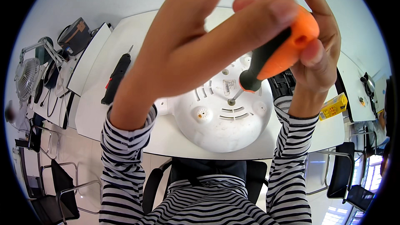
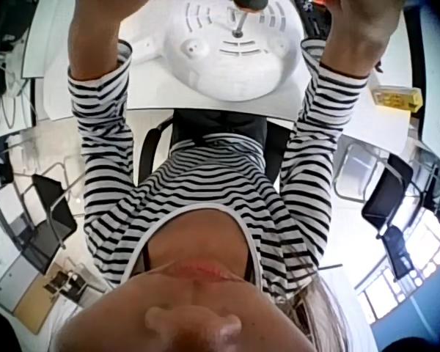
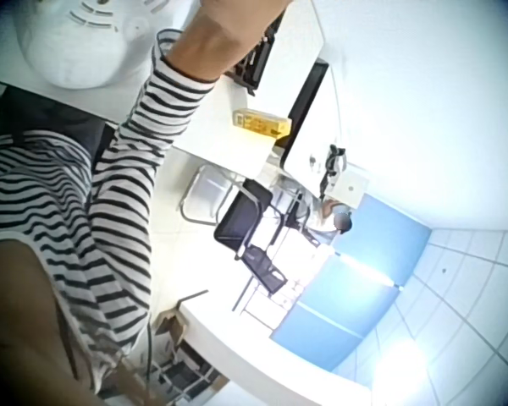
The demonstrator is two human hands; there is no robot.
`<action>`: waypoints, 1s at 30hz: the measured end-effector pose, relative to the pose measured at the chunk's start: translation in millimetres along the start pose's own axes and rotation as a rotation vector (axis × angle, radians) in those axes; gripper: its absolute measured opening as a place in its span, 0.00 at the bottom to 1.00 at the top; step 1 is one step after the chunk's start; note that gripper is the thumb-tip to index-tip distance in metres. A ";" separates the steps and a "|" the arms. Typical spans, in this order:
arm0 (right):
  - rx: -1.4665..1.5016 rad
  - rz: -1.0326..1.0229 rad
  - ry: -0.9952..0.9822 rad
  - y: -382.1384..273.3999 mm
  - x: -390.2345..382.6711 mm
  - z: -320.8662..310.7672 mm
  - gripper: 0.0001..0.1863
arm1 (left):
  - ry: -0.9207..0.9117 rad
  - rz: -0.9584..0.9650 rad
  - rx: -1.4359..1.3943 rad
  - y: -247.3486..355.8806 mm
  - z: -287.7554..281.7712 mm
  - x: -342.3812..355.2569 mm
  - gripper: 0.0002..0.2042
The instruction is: The person uses a manual screwdriver to remove a screw from the base of a white electric appliance, then flips the unit to inspect the underside. They place the screwdriver down, pick up a power drill, and later resume using the manual screwdriver to tighten the screw back into the base.
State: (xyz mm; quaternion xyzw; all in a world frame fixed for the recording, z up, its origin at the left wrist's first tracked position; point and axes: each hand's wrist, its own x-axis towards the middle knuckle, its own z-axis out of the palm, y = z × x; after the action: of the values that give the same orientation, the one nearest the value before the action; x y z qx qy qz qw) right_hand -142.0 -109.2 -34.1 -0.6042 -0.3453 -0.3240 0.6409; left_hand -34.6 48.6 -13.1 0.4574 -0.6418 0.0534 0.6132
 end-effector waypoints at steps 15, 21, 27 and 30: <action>-0.618 0.162 0.220 -15.5 -13.3 16.6 0.28 | -0.073 0.081 -0.358 -41.8 14.4 13.7 0.14; -0.647 0.016 0.519 -15.4 3.6 71.8 0.33 | -0.082 0.100 -0.300 -34.0 18.3 12.6 0.16; -0.895 -0.005 0.451 -16.7 6.9 70.8 0.30 | -0.023 0.040 -0.251 -26.6 50.2 5.3 0.16; -0.985 0.005 0.387 -19.5 2.9 66.2 0.29 | -0.001 0.001 -0.230 -22.0 59.9 -2.6 0.17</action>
State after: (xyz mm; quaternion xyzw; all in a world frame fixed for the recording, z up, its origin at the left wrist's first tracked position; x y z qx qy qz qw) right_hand -159.9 -44.3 -18.9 -0.7637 -0.0260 -0.5520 0.3337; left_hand -64.9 -0.4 -40.6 0.3838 -0.6442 -0.0207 0.6612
